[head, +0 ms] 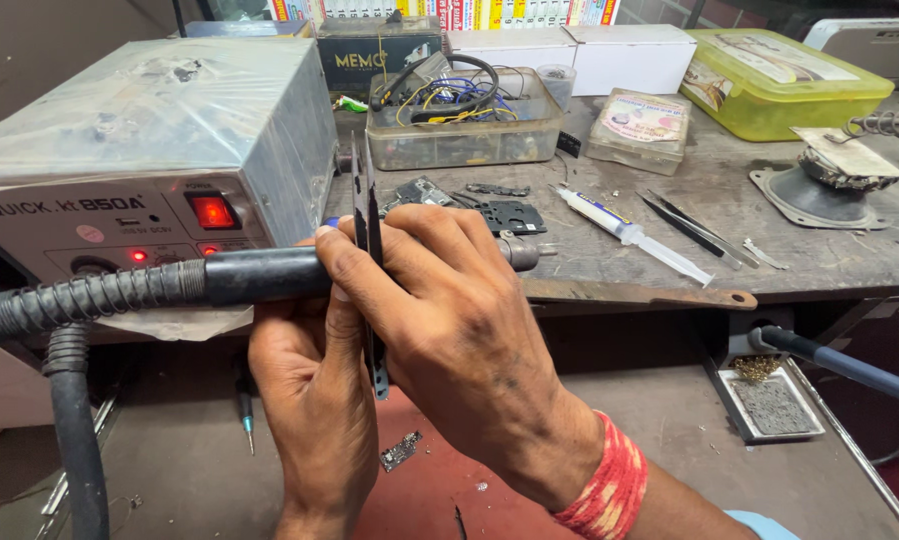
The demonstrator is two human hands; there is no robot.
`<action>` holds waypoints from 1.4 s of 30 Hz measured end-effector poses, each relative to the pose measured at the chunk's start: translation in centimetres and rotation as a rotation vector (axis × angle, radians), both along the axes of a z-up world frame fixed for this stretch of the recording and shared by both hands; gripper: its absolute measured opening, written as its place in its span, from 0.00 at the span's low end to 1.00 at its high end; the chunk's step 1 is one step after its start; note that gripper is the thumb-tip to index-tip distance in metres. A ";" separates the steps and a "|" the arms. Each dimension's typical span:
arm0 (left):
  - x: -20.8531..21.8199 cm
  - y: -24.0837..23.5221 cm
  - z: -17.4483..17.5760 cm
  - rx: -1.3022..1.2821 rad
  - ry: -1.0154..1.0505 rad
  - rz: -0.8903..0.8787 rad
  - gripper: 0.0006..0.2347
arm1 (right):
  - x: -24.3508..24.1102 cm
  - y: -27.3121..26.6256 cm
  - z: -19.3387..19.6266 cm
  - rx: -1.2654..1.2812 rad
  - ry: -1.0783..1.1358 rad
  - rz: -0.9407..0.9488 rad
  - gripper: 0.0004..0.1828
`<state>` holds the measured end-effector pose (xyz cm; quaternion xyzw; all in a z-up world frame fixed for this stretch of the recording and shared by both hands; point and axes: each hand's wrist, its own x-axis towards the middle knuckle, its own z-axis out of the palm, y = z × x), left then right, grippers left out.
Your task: The person uses tweezers to position a small electronic component on a circuit board. They then use a hot air rework station to heat the component and solder it in place. The person works at a cluttered electronics repair bench with various tools and parts visible.
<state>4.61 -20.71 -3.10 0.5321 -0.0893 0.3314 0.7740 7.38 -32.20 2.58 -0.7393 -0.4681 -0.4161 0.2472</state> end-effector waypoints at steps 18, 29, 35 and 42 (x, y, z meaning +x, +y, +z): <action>0.3 3.2 1.0 0.067 -0.156 0.005 0.11 | -1.2 -8.6 1.3 0.253 0.539 -0.052 0.26; 0.2 4.2 0.5 0.096 -0.128 0.071 0.10 | -1.6 -11.0 -5.9 0.694 0.846 0.212 0.32; 0.2 4.6 1.2 0.201 -0.135 0.167 0.09 | -1.4 -9.5 -8.4 0.763 0.943 -0.060 0.11; 1.0 4.4 1.8 0.290 -0.090 0.268 0.09 | -1.1 -8.5 -9.6 0.712 0.979 -0.037 0.12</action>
